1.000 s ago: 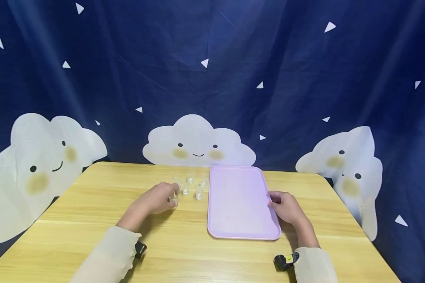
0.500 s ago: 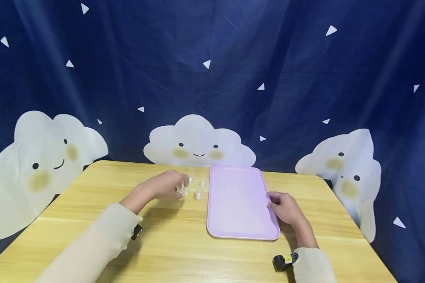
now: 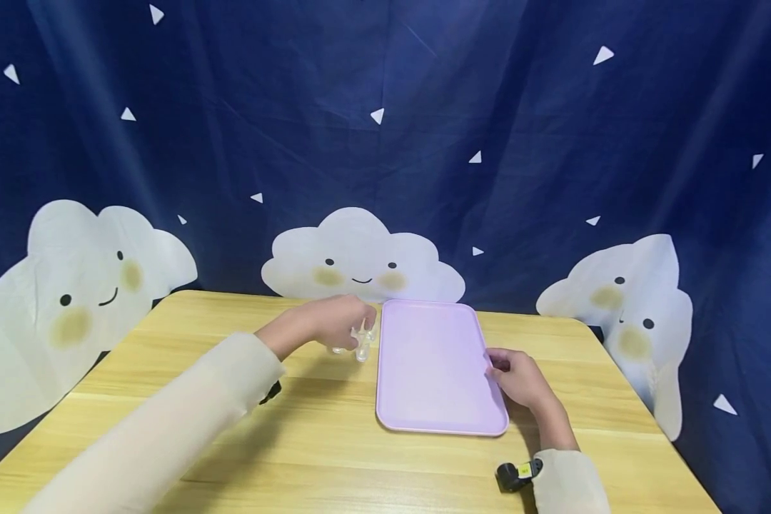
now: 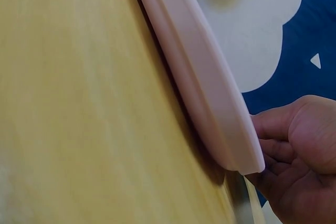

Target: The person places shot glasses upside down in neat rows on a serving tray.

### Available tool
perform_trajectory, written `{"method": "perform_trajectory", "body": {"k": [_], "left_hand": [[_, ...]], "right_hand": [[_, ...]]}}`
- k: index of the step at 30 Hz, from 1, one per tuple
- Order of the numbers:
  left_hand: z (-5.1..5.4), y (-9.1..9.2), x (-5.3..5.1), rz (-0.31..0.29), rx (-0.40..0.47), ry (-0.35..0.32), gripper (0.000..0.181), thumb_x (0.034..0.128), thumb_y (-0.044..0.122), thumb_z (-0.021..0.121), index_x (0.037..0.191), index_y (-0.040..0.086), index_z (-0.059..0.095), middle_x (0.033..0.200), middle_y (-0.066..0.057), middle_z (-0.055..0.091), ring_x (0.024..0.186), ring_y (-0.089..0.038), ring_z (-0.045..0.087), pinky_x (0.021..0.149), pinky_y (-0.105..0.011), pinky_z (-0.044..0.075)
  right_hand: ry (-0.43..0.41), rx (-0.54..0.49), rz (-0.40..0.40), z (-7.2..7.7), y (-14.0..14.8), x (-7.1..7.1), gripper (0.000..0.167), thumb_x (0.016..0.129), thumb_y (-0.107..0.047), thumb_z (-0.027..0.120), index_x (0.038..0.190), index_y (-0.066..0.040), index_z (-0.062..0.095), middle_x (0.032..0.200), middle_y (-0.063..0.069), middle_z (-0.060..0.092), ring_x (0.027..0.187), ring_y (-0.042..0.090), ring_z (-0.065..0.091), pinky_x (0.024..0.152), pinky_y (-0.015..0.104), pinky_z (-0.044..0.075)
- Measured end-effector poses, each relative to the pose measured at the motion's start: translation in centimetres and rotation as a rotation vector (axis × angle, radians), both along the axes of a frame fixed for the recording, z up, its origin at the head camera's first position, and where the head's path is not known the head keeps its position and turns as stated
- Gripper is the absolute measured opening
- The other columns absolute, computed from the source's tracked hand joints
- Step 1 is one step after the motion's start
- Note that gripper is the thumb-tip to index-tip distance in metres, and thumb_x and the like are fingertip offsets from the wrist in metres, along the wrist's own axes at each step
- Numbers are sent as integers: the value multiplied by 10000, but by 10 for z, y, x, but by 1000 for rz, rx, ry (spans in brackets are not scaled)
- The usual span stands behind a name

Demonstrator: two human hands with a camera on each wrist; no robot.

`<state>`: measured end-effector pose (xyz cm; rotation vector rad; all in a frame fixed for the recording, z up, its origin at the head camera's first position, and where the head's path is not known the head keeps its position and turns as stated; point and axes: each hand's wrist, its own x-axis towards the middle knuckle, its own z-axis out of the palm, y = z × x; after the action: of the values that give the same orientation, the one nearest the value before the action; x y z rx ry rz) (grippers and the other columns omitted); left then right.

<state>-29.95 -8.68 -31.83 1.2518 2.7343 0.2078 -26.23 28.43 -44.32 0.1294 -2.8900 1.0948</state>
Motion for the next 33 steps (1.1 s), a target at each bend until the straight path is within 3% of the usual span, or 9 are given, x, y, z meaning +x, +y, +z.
{"method": "perform_trajectory", "body": {"k": [8,17,25,33], "left_hand": [[11,31,-13,-28,-3,40,255,841,62,756,1081,29,675,1035,-80,697,982,-232,659,875,-348,555],[13,63,-30,-24,23,75,271,879,88,750,1134,43,667,1117,-84,692,1058,-234,644,921,-333,535],[2,94,-47,-6,9,110,262,888,139,745,1133,89,667,1130,-49,707,1073,-192,649,928,-295,523],[-12,120,-55,0,160,39,252,898,106,736,1128,49,650,1100,-72,693,1044,-200,638,917,-298,518]], "right_hand": [[-2,-10,-6,-3,2,0,400,952,-24,652,1340,66,620,1192,206,702,1004,273,649,903,457,566],[-6,-3,-16,-3,2,-1,409,958,-34,645,1357,49,615,1224,202,694,1042,282,650,944,483,553],[-13,-15,-17,-3,3,-1,408,958,-28,643,1359,44,617,1213,191,698,1049,283,649,965,495,541],[-12,-42,-25,-3,3,-2,404,957,-20,641,1356,39,621,1219,185,698,1011,257,639,884,424,564]]}}
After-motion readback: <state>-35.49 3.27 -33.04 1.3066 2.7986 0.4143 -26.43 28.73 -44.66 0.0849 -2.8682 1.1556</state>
